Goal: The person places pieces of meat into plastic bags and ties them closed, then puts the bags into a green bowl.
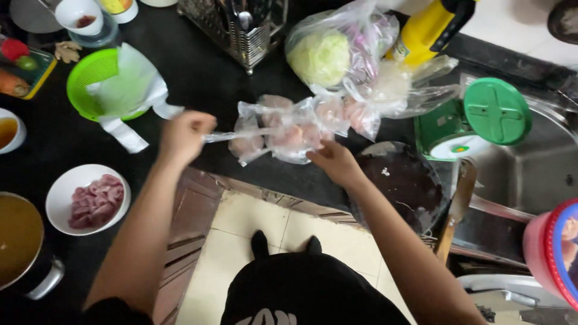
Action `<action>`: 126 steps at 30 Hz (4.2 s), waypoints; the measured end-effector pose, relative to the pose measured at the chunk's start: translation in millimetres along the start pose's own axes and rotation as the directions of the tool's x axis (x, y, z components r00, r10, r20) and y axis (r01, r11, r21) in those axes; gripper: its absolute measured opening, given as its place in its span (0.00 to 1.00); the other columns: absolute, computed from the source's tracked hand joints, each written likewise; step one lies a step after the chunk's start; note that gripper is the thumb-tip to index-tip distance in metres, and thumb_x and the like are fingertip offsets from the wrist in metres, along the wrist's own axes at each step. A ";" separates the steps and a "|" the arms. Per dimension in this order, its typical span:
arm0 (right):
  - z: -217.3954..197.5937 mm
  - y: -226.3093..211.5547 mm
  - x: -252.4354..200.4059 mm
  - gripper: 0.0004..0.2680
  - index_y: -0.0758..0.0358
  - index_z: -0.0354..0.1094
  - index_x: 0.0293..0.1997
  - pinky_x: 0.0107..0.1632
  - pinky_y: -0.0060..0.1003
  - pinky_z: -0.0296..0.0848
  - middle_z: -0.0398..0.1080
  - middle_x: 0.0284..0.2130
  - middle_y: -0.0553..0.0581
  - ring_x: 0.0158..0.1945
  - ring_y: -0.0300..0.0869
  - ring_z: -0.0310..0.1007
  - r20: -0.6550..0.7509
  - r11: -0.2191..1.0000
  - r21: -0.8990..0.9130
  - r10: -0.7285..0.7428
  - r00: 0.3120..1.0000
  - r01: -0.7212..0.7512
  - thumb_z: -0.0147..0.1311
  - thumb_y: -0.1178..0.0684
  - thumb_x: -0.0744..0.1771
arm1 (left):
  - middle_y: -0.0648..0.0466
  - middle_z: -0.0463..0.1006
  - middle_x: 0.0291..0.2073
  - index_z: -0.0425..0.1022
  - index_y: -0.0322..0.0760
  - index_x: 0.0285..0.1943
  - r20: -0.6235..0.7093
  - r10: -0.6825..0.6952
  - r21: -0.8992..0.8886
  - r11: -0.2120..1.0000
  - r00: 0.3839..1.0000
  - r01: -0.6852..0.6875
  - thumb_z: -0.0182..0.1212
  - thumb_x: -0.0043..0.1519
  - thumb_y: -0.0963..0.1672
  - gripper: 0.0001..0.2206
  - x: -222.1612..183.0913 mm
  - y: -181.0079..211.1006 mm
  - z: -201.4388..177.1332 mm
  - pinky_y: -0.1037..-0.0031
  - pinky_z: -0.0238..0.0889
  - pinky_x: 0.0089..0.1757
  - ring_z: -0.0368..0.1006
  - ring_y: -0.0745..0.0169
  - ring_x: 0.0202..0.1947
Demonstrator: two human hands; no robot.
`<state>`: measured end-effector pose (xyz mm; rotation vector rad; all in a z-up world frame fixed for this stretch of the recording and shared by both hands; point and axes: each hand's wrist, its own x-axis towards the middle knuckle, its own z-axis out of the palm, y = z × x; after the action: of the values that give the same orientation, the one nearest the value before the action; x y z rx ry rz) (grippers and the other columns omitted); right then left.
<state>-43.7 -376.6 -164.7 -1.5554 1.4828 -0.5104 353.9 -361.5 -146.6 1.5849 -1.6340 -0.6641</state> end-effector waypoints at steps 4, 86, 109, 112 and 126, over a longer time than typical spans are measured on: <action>33.7 32.8 -34.1 0.20 0.71 0.68 0.59 0.47 0.31 0.72 0.77 0.42 0.54 0.44 0.35 0.74 -0.017 0.987 0.151 -0.048 0.999 0.050 0.62 0.46 0.66 | 0.44 0.81 0.37 0.84 0.38 0.40 -0.323 -0.035 0.572 0.788 0.946 0.225 0.63 0.66 0.43 0.06 34.0 -128.0 -42.8 0.59 0.69 0.43 0.77 0.45 0.38; -162.2 128.9 -398.3 0.10 0.67 0.69 0.47 0.49 0.38 0.76 0.75 0.38 0.56 0.40 0.42 0.76 -0.475 0.179 0.833 0.717 0.511 0.524 0.43 0.52 0.71 | 0.48 0.84 0.47 0.75 0.38 0.33 0.951 0.219 -0.195 -0.128 0.219 0.972 0.54 0.63 0.46 0.09 -165.6 379.3 312.5 0.57 0.70 0.55 0.78 0.54 0.51; -322.3 291.4 -507.3 0.46 0.59 0.53 0.76 0.66 0.65 0.65 0.61 0.67 0.63 0.65 0.58 0.63 -0.562 -0.140 0.761 0.344 0.752 0.634 0.52 0.15 0.56 | 0.47 0.74 0.52 0.65 0.27 0.70 0.678 0.494 0.663 -0.092 -0.544 0.743 0.49 0.75 0.40 0.15 -302.8 383.3 599.7 0.79 0.75 0.41 0.75 0.60 0.46; -366.7 256.7 -492.0 0.46 0.51 0.52 0.72 0.65 0.68 0.66 0.59 0.65 0.60 0.66 0.59 0.62 -0.607 -0.072 0.732 0.384 0.696 0.678 0.54 0.15 0.52 | 0.49 0.77 0.46 0.69 0.28 0.61 0.866 0.208 0.459 0.026 -0.454 0.888 0.50 0.72 0.42 0.13 -270.5 436.6 613.9 0.74 0.74 0.43 0.76 0.61 0.43; -464.3 393.5 -304.2 0.31 0.68 0.67 0.61 0.67 0.60 0.54 0.62 0.60 0.74 0.66 0.63 0.57 -0.650 0.920 -0.387 -0.228 0.725 -0.057 0.73 0.43 0.55 | 0.56 0.76 0.45 0.68 0.45 0.50 0.811 -0.416 -0.335 0.247 0.411 0.909 0.55 0.64 0.41 0.08 -160.0 403.6 632.3 0.67 0.66 0.44 0.73 0.62 0.41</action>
<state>-697.9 -189.8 -162.6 -1.8527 2.1860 -0.9821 -401.4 -248.9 -218.9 1.4068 -0.5268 -2.2336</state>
